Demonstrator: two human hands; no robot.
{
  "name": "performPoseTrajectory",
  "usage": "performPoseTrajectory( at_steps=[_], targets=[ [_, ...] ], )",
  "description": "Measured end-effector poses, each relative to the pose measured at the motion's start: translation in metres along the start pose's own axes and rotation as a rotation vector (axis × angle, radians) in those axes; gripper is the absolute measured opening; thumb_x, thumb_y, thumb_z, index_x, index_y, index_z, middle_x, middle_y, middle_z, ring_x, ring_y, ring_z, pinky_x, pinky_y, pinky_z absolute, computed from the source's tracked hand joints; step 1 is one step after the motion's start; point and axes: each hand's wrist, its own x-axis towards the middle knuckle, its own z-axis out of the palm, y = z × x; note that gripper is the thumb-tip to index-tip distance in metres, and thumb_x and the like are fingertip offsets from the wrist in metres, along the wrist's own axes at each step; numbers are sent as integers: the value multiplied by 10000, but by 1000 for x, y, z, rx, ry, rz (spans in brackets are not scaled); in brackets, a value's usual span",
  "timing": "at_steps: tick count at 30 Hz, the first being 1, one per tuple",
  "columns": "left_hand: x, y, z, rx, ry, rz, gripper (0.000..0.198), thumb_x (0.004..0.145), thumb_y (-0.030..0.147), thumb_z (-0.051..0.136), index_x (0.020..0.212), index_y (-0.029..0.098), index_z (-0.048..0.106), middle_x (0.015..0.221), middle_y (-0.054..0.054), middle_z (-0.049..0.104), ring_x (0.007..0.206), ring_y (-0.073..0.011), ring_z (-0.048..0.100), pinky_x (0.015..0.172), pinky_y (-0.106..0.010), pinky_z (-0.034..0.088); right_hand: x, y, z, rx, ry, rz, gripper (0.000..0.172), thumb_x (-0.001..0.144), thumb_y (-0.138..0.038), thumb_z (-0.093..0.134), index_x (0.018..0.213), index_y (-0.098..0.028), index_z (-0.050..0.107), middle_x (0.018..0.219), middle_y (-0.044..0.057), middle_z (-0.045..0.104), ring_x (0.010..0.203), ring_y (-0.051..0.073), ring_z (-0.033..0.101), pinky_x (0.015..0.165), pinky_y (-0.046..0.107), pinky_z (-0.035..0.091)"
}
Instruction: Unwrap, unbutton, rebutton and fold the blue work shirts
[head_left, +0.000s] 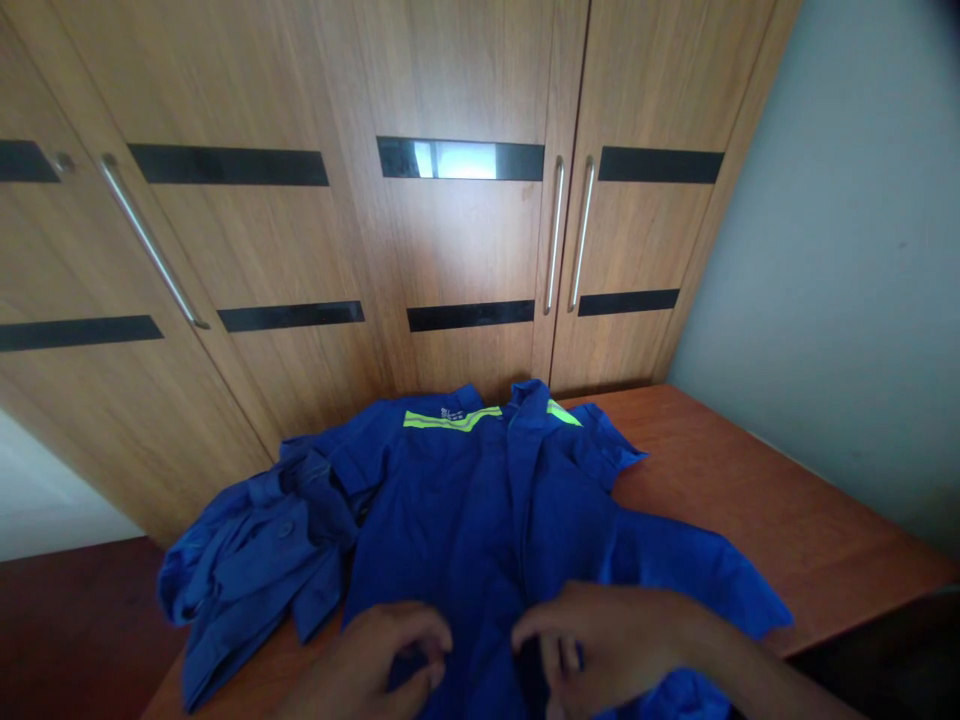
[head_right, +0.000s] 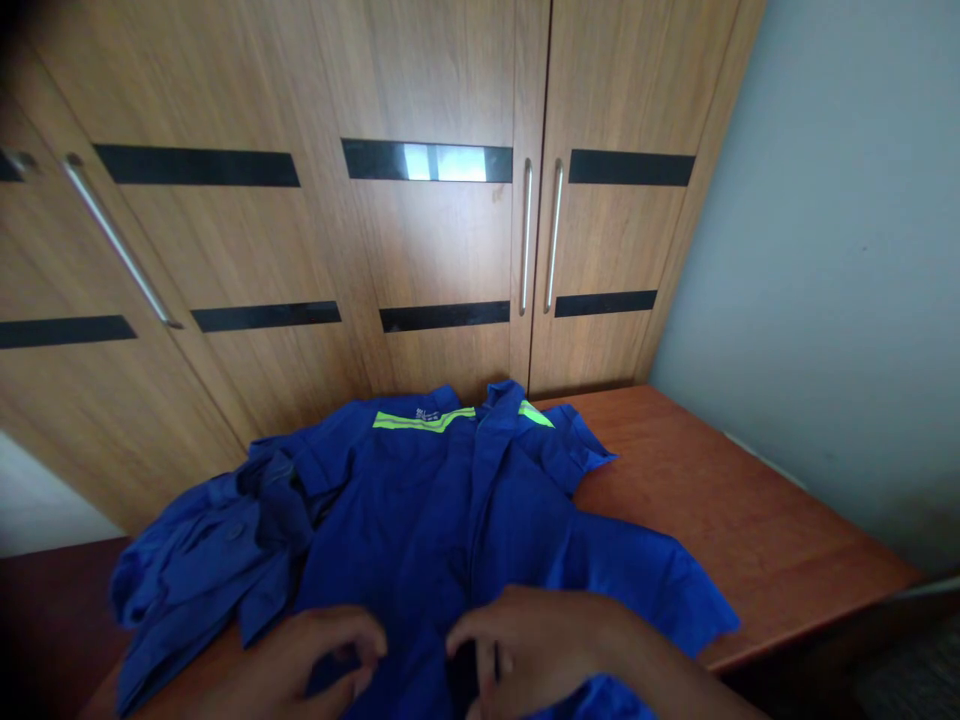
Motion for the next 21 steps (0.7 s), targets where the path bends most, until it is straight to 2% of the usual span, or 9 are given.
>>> performPoseTrajectory(
  at_steps=[2, 4, 7, 9, 11, 13, 17, 21],
  targets=[
    [24, 12, -4, -8, 64, 16, 220, 845, 192, 495, 986, 259, 650, 961, 25, 686, 923, -135, 632, 828, -232, 479, -1, 13, -33, 276, 182, 0, 316, 831, -375, 587, 1109, -228, 624, 768, -15, 688, 627, 119, 633, 560, 191, 474],
    [48, 24, -6, 6, 124, 65, 228, 841, 191, 503, 1012, 248, 642, 997, 9, 677, 959, -142, 623, 863, -245, 472, 7, 32, -68, 422, 498, 40, 200, 832, -338, 582, 939, -184, 651, 734, -8, 665, 603, 103, 604, 538, 181, 450],
    [82, 37, 2, 86, 216, 120, 332, 870, 280, 511, 1193, 232, 574, 1180, -63, 618, 1090, -199, 582, 965, -338, 445, 36, 63, -114, 686, 983, 219, 134, 790, -292, 650, 782, -160, 627, 672, -2, 645, 577, 95, 573, 560, 187, 450],
    [100, 40, 14, 161, 219, 141, 471, 860, 348, 543, 1310, 222, 488, 1345, -120, 508, 1220, -264, 498, 1033, -432, 394, 62, 79, -136, 754, 1046, 267, 184, 801, -315, 651, 725, -156, 598, 628, -2, 623, 558, 90, 557, 565, 187, 450],
    [113, 39, 28, 230, 164, 155, 578, 819, 378, 601, 1353, 223, 443, 1455, -147, 385, 1323, -324, 378, 1072, -510, 333, 88, 89, -152, 822, 1032, 287, 217, 832, -351, 614, 736, -158, 589, 598, 3, 615, 545, 103, 566, 568, 206, 469],
    [120, 34, 42, 268, 106, 173, 607, 793, 378, 626, 1353, 236, 438, 1504, -141, 312, 1373, -350, 288, 1093, -544, 287, 110, 94, -165, 894, 1029, 290, 220, 873, -356, 546, 774, -164, 583, 586, 7, 617, 535, 115, 579, 570, 227, 490],
    [122, 19, 63, 279, 41, 234, 563, 825, 288, 538, 1369, 239, 404, 1539, -98, 252, 1414, -324, 199, 1132, -505, 260, 133, 97, -195, 963, 1095, 248, 205, 894, -300, 473, 782, -167, 581, 571, 18, 621, 517, 130, 586, 573, 243, 516],
    [122, 11, 68, 247, -43, 310, 653, 770, 214, 542, 1395, 163, 361, 1550, -120, 218, 1431, -324, 138, 1150, -455, 267, 128, 98, -232, 901, 1161, 232, 126, 807, -216, 535, 796, -143, 637, 562, 31, 635, 531, 164, 605, 570, 272, 535]
  ],
)
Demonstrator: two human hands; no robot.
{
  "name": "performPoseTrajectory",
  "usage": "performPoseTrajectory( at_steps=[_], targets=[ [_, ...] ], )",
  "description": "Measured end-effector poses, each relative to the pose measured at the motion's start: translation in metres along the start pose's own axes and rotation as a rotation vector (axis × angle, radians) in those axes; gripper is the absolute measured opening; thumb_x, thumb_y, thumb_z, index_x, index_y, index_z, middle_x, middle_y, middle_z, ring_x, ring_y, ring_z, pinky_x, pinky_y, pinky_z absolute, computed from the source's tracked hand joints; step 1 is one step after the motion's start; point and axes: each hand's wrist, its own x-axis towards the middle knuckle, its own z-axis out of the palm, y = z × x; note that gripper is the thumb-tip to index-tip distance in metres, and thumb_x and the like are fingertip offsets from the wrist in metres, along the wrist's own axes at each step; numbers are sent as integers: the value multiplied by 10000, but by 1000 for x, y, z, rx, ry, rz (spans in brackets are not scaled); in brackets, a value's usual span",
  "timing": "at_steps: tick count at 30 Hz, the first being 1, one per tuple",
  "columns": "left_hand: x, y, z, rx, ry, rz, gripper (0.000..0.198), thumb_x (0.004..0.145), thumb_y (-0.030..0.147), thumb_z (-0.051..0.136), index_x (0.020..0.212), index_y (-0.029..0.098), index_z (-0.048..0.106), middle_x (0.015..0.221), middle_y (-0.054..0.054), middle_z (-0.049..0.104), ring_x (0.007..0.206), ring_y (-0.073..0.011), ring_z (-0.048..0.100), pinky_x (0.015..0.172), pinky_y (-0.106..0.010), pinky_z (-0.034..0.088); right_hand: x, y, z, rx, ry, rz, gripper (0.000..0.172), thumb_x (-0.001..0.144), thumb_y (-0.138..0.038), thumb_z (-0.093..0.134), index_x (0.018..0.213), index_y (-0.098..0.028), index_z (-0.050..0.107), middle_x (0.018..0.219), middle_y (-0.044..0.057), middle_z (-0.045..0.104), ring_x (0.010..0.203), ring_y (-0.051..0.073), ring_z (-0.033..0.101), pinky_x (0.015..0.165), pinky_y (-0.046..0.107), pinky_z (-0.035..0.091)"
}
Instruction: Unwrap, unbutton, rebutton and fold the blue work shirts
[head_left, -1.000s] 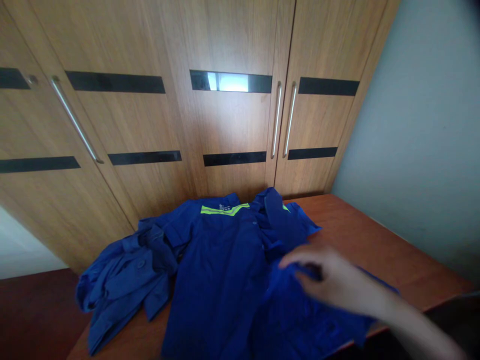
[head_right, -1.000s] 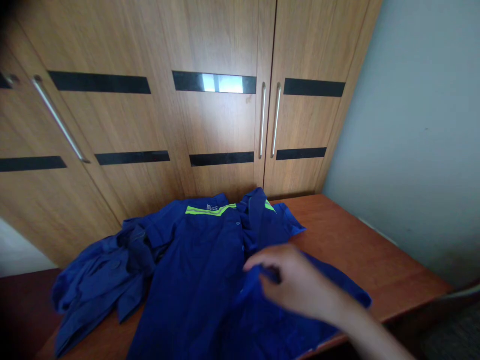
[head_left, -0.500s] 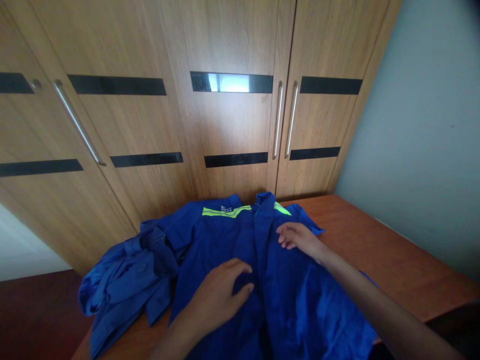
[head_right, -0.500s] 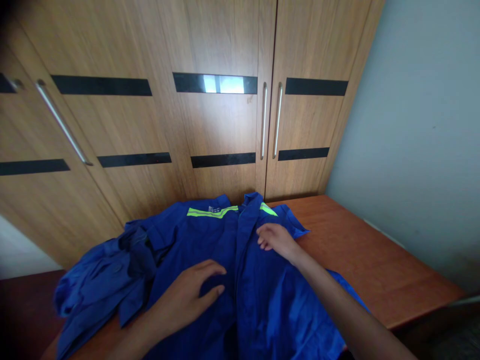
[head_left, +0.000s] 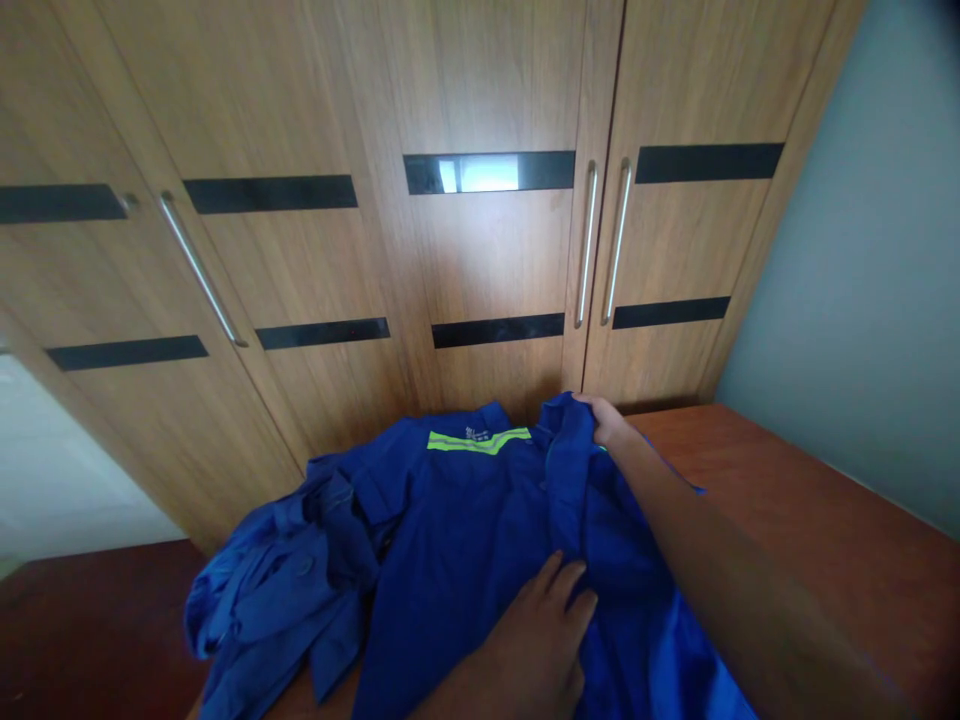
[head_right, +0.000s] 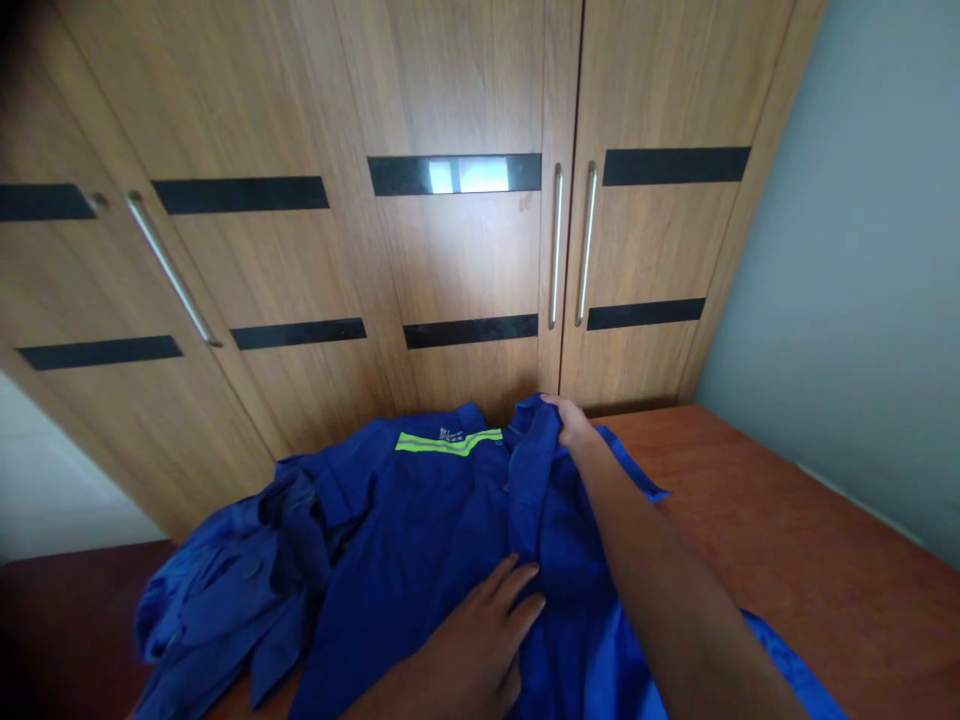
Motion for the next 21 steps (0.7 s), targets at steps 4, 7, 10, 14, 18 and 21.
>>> performPoseTrajectory(
  at_steps=[4, 7, 10, 14, 18, 21],
  targets=[
    [7, 2, -10, -57, 17, 80, 686, 709, 103, 528, 1376, 173, 384, 1582, -82, 123, 1444, -299, 86, 1170, -423, 237, 10, -40, -19, -122, 126, -138, 275, 772, -157, 513, 1004, -134, 659, 663, 32, 683, 621, 172, 640, 622, 270, 534],
    [17, 6, -13, -90, 28, 131, 686, 696, 78, 523, 1363, 172, 396, 1582, -91, 122, 1440, -290, 122, 1172, -424, 221, 8, -68, -22, -313, 200, -287, 381, 788, -151, 523, 1158, -171, 608, 880, 63, 712, 813, 185, 666, 741, 281, 516],
    [23, 10, -9, -92, 42, 158, 637, 732, 104, 523, 1355, 166, 406, 1573, -114, 155, 1429, -294, 173, 1163, -438, 232, 0, -75, -3, -975, 187, -572, 415, 826, -122, 503, 1238, -116, 548, 1126, 199, 639, 1058, 268, 612, 870, 391, 467],
    [18, 13, -7, -85, 42, 109, 552, 824, 240, 537, 1361, 209, 413, 1555, -112, 225, 1400, -304, 262, 1125, -467, 301, -11, -37, 39, -1331, -41, -700, 436, 777, -108, 576, 1213, -114, 579, 1223, 243, 576, 1148, 323, 551, 925, 466, 423],
    [-3, 7, -19, -48, 54, -6, 636, 813, 376, 608, 1395, 266, 375, 1544, -94, 262, 1384, -294, 298, 1103, -471, 333, -22, 15, 52, -1366, -371, -751, 558, 622, -129, 718, 1169, -212, 640, 1128, 90, 669, 1029, 224, 625, 901, 305, 471],
    [-21, -8, -32, 80, 118, -159, 564, 849, 309, 558, 1387, 270, 395, 1504, -82, 346, 1369, -266, 327, 1109, -458, 322, -34, 34, 35, -1311, -395, -823, 500, 715, -144, 638, 1214, -173, 609, 1218, 101, 630, 1135, 219, 568, 991, 327, 422]
  ],
)
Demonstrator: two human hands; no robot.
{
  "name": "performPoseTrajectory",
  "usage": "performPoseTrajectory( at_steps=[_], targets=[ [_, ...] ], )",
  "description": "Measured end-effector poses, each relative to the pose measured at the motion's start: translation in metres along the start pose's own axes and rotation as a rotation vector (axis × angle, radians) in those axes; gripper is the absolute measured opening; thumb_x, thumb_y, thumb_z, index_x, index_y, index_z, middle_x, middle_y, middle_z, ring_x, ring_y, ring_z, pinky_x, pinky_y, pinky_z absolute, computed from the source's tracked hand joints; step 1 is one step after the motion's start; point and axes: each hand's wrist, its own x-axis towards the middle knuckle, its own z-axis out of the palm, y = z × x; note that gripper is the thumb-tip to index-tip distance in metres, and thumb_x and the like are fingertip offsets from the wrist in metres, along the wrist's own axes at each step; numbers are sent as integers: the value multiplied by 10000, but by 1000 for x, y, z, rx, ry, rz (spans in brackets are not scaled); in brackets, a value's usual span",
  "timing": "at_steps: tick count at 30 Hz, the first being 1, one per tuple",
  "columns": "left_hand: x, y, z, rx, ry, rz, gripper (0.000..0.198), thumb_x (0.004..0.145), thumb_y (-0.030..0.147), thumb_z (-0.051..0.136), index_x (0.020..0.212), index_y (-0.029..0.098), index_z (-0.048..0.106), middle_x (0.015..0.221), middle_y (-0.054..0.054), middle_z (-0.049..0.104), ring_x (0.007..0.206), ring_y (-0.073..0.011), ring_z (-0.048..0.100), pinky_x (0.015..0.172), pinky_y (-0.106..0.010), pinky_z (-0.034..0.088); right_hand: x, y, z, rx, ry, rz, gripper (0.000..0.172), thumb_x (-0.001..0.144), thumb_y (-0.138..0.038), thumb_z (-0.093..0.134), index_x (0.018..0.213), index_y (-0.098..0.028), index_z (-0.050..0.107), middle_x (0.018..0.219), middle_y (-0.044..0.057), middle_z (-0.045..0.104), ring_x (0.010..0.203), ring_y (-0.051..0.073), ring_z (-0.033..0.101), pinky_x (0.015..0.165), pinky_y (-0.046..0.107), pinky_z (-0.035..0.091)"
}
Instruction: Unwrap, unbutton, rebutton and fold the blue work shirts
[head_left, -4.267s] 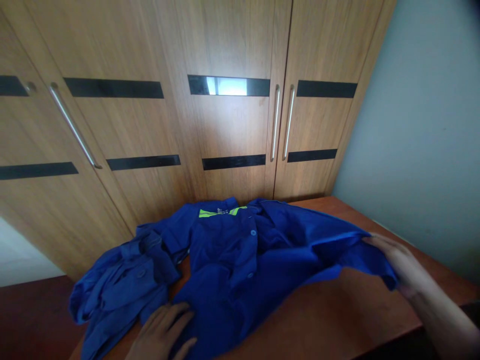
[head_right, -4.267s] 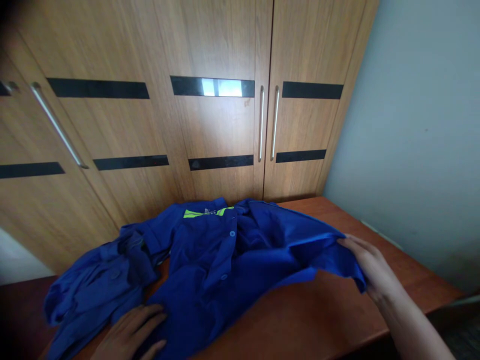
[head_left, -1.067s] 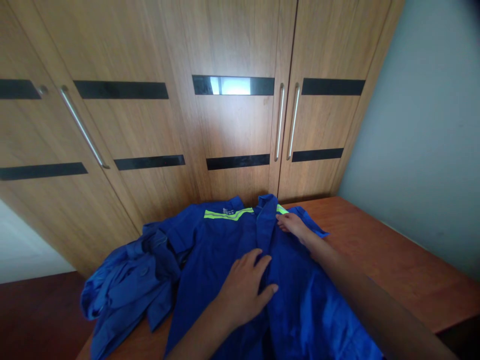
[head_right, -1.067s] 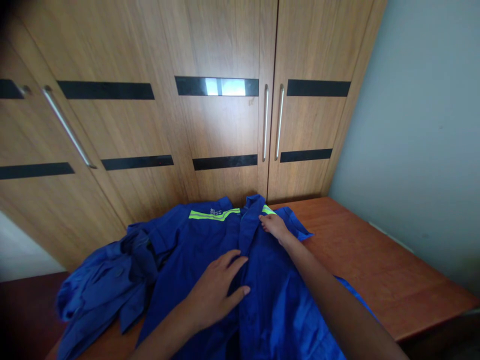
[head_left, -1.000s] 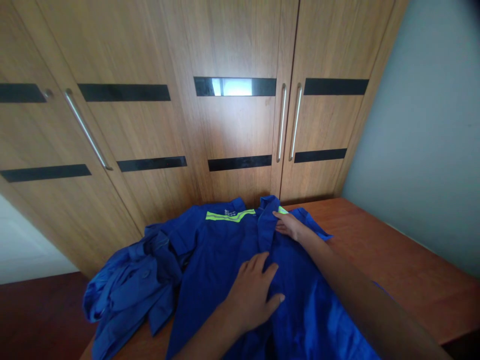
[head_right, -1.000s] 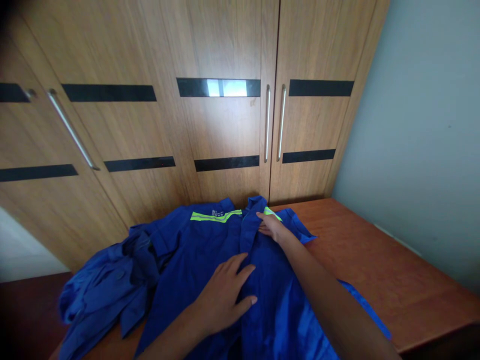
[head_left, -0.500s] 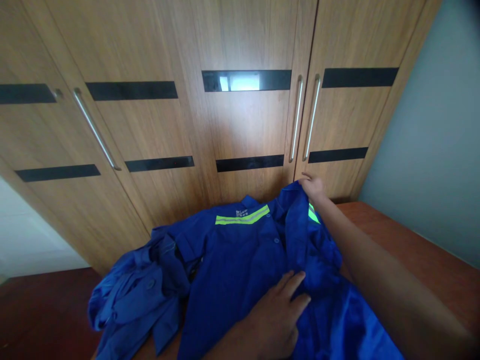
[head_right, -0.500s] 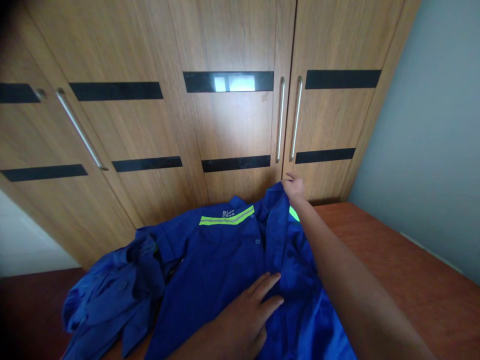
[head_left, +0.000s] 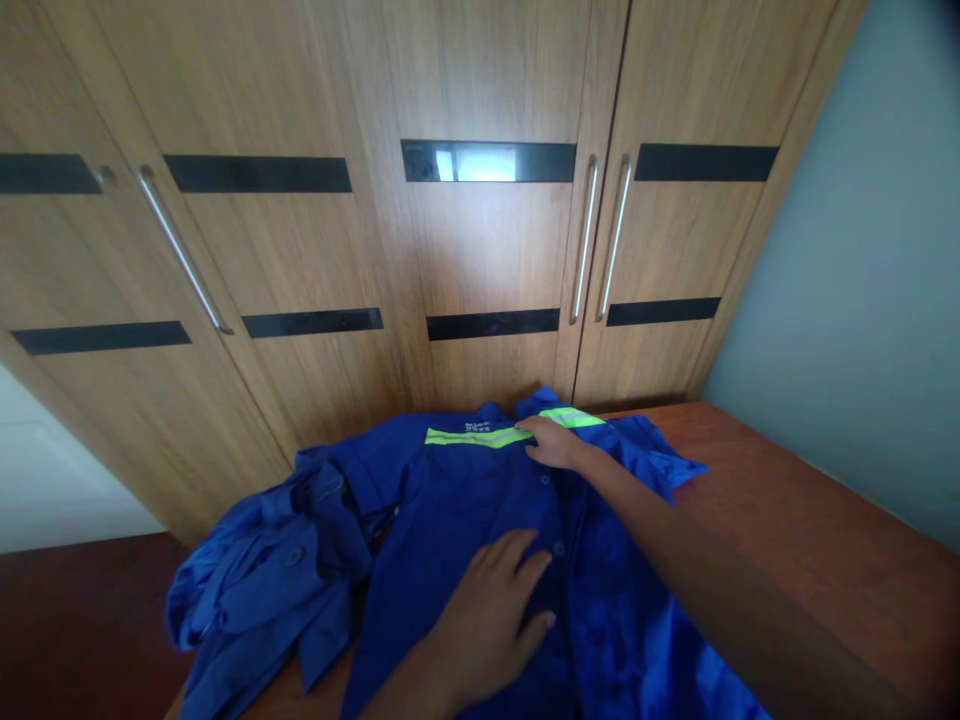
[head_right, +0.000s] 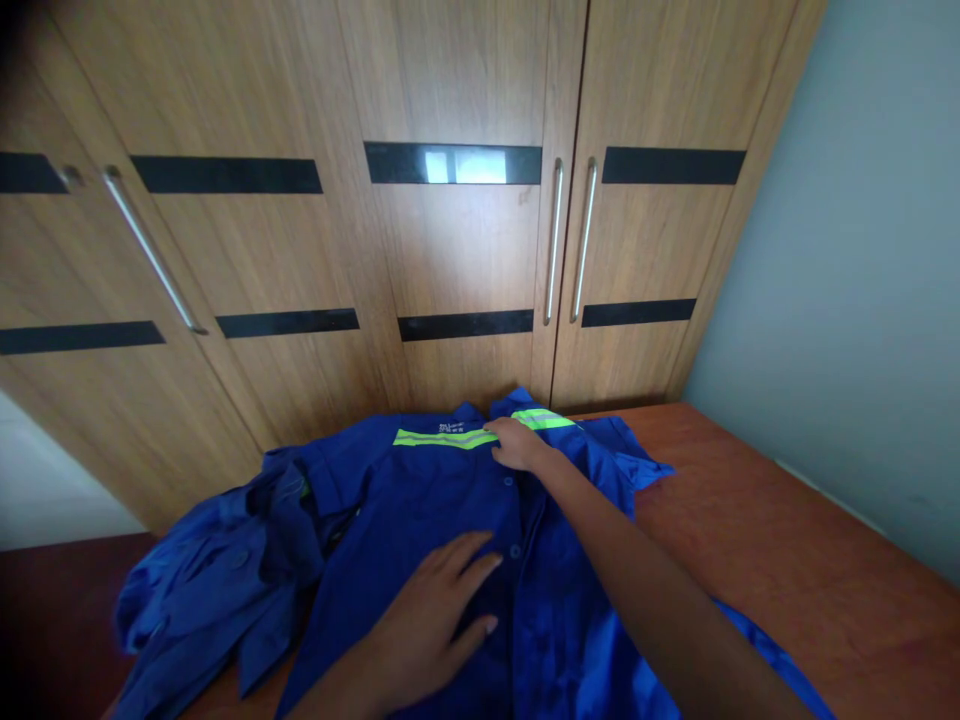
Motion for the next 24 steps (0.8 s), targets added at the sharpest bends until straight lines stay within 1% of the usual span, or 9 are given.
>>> performPoseTrajectory(
  at_steps=[3, 5, 7, 9, 12, 14, 16, 19, 24],
  targets=[
    [-13, -25, -13, 208, 135, -215, 460, 889, 278, 476, 1345, 225, 458, 1447, -105, 418, 1340, -282, 363, 1096, -475, 323, -35, 9, -3, 24, 125, 47, 472, 819, -182, 526, 1288, -132, 531, 1306, 140, 561, 1217, 231, 504, 1035, 395, 388],
    [-21, -42, -21, 333, 212, -378, 454, 907, 340, 445, 1329, 173, 471, 1380, -152, 465, 1262, -309, 447, 1026, -475, 397, -64, 12, -5, 70, 233, 149, 462, 867, -236, 469, 1313, -119, 495, 1310, 154, 550, 1179, 233, 535, 1002, 405, 424],
    [-27, -55, -26, 415, 226, -524, 509, 908, 424, 428, 1326, 135, 458, 1281, -185, 514, 1110, -321, 560, 881, -458, 493, -98, 8, -1, 103, 287, 244, 439, 897, -286, 425, 1293, -117, 510, 1261, 149, 586, 1114, 227, 580, 967, 387, 456],
    [-29, -64, -27, 454, 177, -609, 544, 896, 481, 432, 1304, 123, 462, 1172, -181, 563, 966, -318, 626, 756, -438, 530, -134, -4, 7, 33, 254, 257, 425, 891, -295, 427, 1262, -123, 544, 1249, 144, 596, 1153, 241, 554, 997, 392, 429],
    [-23, -71, -21, 452, 37, -604, 425, 885, 426, 477, 1188, 132, 533, 1028, -155, 629, 886, -317, 661, 713, -427, 531, -181, -27, 23, -189, 206, 246, 454, 850, -308, 491, 1272, -155, 558, 1360, 145, 512, 1247, 298, 466, 1038, 453, 363],
    [-14, -73, -13, 436, -43, -546, 272, 898, 272, 448, 1107, 142, 565, 969, -141, 655, 858, -298, 675, 705, -409, 530, -200, -37, 32, -288, 186, 231, 471, 850, -307, 492, 1298, -171, 545, 1421, 142, 449, 1285, 319, 419, 1049, 483, 331],
    [-5, -75, -7, 429, -69, -496, 270, 883, 119, 383, 1075, 145, 572, 959, -138, 663, 841, -267, 682, 704, -385, 528, -208, -38, 37, -333, 170, 230, 453, 875, -301, 456, 1301, -176, 548, 1424, 143, 446, 1291, 317, 411, 1049, 492, 323],
    [2, -79, -5, 436, -44, -474, 328, 873, 53, 327, 1076, 148, 566, 998, -139, 651, 885, -239, 664, 741, -364, 517, -208, -24, 40, -339, 160, 242, 434, 906, -305, 409, 1288, -173, 566, 1386, 145, 490, 1281, 301, 429, 1050, 480, 327],
    [-5, -94, -1, 455, 125, -438, 311, 940, 255, 343, 1138, 170, 567, 1167, -139, 586, 1076, -261, 567, 877, -405, 466, -209, 10, 34, -265, 182, 204, 440, 915, -333, 408, 1302, -187, 557, 1384, 122, 501, 1280, 268, 439, 1068, 449, 330]
  ],
)
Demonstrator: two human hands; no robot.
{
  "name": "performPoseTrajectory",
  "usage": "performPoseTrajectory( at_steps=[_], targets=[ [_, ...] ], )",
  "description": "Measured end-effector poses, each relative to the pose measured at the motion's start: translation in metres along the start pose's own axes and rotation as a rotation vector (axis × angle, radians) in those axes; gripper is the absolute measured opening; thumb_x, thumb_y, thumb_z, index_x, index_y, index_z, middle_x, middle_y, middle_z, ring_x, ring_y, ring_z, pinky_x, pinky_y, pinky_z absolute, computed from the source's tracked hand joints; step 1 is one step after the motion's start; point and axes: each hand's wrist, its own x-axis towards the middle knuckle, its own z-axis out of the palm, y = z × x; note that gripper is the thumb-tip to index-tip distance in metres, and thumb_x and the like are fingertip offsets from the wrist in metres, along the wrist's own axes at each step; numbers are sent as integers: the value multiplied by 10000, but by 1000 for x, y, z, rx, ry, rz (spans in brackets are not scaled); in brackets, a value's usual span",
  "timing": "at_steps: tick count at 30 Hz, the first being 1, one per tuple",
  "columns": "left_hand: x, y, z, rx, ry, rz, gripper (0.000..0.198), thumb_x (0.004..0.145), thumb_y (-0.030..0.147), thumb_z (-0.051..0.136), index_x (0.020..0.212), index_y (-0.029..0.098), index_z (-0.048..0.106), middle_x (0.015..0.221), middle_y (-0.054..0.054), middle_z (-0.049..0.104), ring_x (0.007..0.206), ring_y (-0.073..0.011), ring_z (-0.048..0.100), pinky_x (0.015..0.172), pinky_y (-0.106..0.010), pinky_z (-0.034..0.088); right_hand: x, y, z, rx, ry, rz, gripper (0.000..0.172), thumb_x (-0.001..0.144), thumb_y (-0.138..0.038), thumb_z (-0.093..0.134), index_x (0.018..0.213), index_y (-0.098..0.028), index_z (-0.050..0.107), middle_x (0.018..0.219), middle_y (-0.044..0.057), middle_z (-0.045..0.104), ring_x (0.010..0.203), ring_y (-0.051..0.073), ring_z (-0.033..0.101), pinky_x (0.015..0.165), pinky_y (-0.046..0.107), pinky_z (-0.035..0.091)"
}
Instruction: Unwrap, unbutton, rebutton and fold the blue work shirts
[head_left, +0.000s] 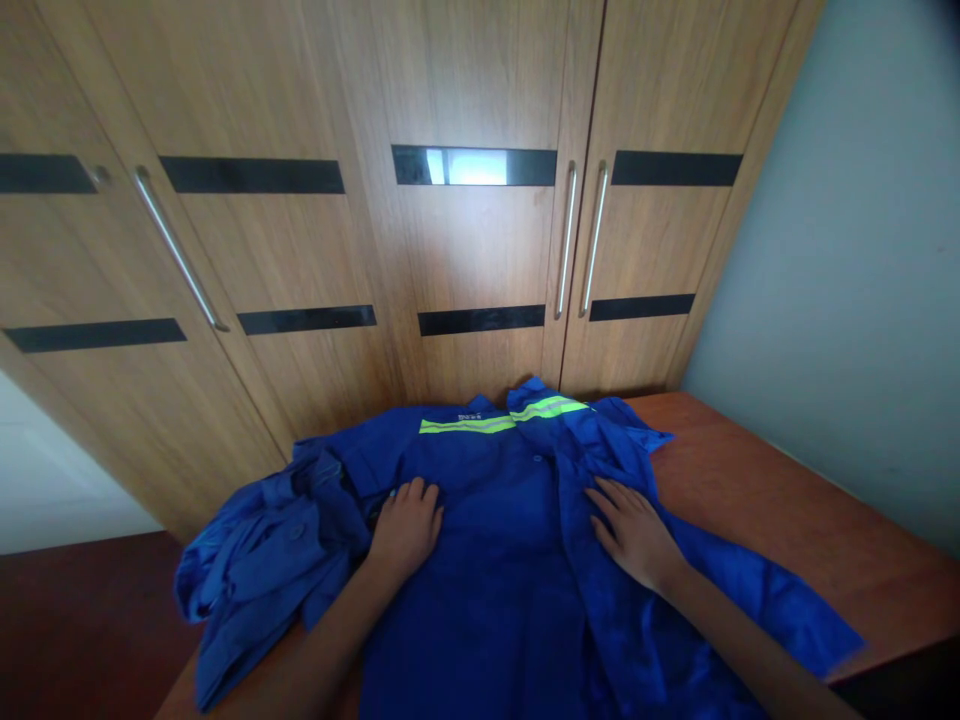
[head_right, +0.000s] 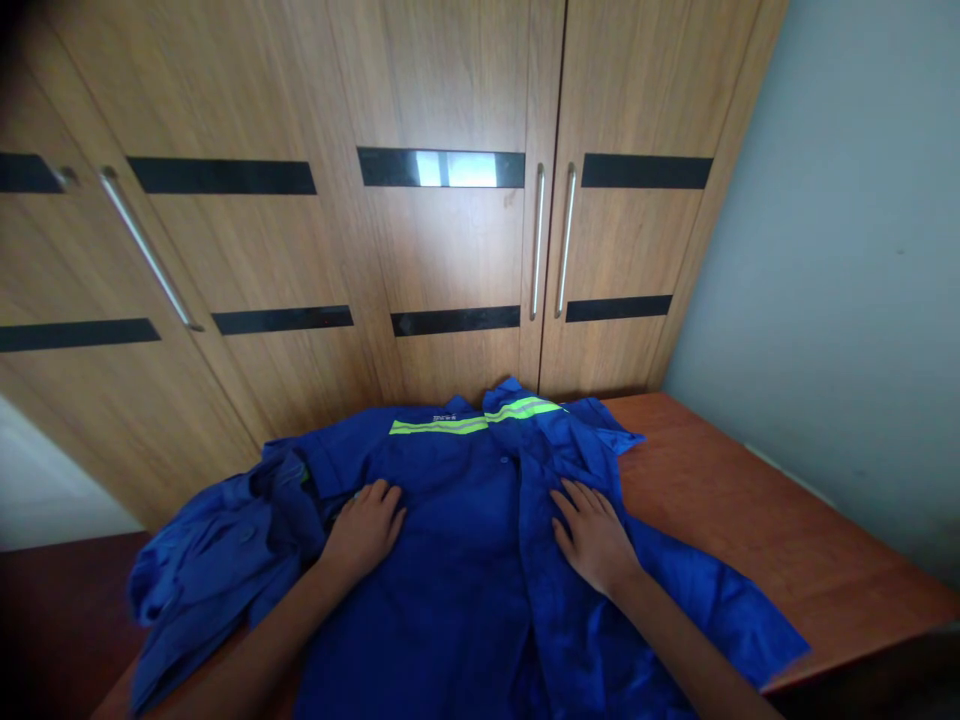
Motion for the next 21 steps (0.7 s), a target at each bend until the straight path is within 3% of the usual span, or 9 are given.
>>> performPoseTrajectory(
  at_steps=[2, 6, 11, 15, 21],
  targets=[
    [0, -6, 7, -30, 51, 3, 346, 946, 287, 354, 1215, 181, 545, 1266, -140, 552, 1165, -261, 519, 957, -426, 418, 0, 9, 1, 32, -1, -15, 441, 914, -342, 413, 1303, -190, 555, 1383, 117, 504, 1275, 264, 447, 1061, 446, 344],
    [8, -10, 15, -47, 26, 34, 391, 955, 277, 353, 1283, 138, 514, 1356, -171, 509, 1228, -265, 498, 1028, -421, 368, 0, 13, 3, 54, 1, -20, 442, 912, -347, 419, 1300, -189, 559, 1378, 117, 509, 1271, 264, 452, 1057, 443, 352],
    [20, -5, 8, 2, -27, 27, 314, 936, 179, 359, 1141, 138, 592, 1185, -150, 622, 1067, -232, 611, 928, -360, 449, 1, 9, 6, 48, 16, 4, 439, 909, -336, 423, 1295, -183, 563, 1367, 125, 517, 1270, 266, 453, 1058, 442, 350],
    [31, -9, -7, 5, -39, -1, 290, 886, 82, 369, 1003, 137, 628, 979, -128, 677, 889, -226, 662, 806, -353, 492, 1, 5, 7, 7, 3, 38, 434, 908, -311, 410, 1289, -177, 567, 1371, 124, 514, 1277, 267, 444, 1064, 446, 335],
    [40, -30, -51, 7, -10, -132, 334, 947, 230, 302, 1023, 148, 616, 974, -139, 663, 867, -254, 655, 781, -396, 493, 6, -16, 10, -63, -2, 129, 433, 914, -277, 379, 1288, -162, 564, 1402, 147, 479, 1300, 307, 411, 1049, 494, 319]
  ],
)
